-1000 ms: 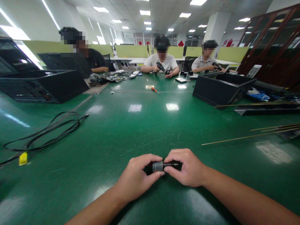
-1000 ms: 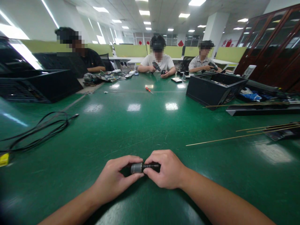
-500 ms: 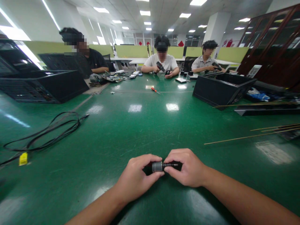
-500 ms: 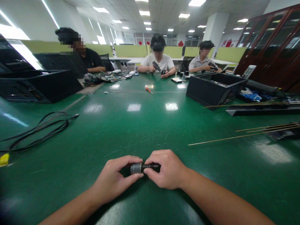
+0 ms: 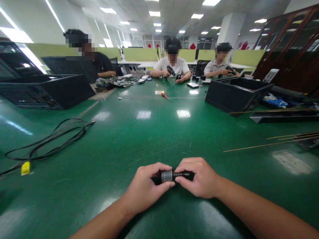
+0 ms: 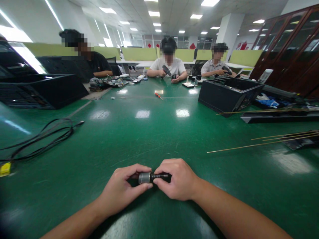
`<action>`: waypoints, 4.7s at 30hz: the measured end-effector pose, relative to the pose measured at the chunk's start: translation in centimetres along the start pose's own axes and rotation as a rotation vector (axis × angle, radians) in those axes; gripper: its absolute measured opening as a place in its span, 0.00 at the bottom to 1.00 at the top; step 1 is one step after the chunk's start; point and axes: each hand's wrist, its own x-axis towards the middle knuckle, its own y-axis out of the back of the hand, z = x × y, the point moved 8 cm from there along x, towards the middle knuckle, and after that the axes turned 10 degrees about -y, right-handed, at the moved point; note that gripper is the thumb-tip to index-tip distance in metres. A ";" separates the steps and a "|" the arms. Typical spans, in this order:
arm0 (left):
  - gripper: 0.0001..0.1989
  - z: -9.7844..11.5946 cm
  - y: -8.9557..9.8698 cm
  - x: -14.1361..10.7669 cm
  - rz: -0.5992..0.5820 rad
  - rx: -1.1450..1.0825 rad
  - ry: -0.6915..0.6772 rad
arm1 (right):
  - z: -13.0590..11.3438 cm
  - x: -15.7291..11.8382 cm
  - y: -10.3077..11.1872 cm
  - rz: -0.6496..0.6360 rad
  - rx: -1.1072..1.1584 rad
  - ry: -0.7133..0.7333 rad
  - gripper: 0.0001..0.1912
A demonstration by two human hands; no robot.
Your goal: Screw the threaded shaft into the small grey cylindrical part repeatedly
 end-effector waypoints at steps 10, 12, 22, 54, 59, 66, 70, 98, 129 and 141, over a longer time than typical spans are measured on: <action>0.12 0.1 0.1 0.0 0.003 0.013 -0.001 | 0.1 -0.1 0.0 0.002 -0.007 -0.007 0.05; 0.12 -0.1 0.1 0.0 0.003 0.016 0.002 | 0.2 -0.1 -0.1 0.000 -0.009 -0.008 0.05; 0.12 -0.3 0.2 -0.2 -0.007 0.033 0.002 | 0.2 -0.1 0.1 0.002 -0.006 -0.017 0.06; 0.11 0.2 0.6 0.1 0.006 0.068 -0.014 | 0.3 0.0 0.1 0.010 -0.015 -0.024 0.06; 0.11 0.1 0.7 0.0 0.012 0.084 -0.020 | 0.4 0.0 0.2 0.014 -0.022 -0.033 0.05; 0.12 0.1 0.8 0.0 0.025 0.101 -0.042 | 0.4 0.0 0.2 0.012 -0.022 -0.037 0.05; 0.13 0.2 0.9 0.1 0.033 0.108 -0.048 | 0.4 0.0 0.3 0.018 -0.018 -0.035 0.05; 0.14 0.4 1.4 0.0 0.049 0.127 -0.090 | 0.4 0.1 0.5 0.010 -0.003 -0.047 0.04; 0.15 0.7 2.1 0.1 0.097 0.196 -0.131 | 0.5 0.1 1.1 0.059 0.021 -0.033 0.04; 0.14 0.7 2.6 -0.1 0.133 0.234 -0.158 | 0.3 0.1 1.4 0.080 0.026 -0.027 0.04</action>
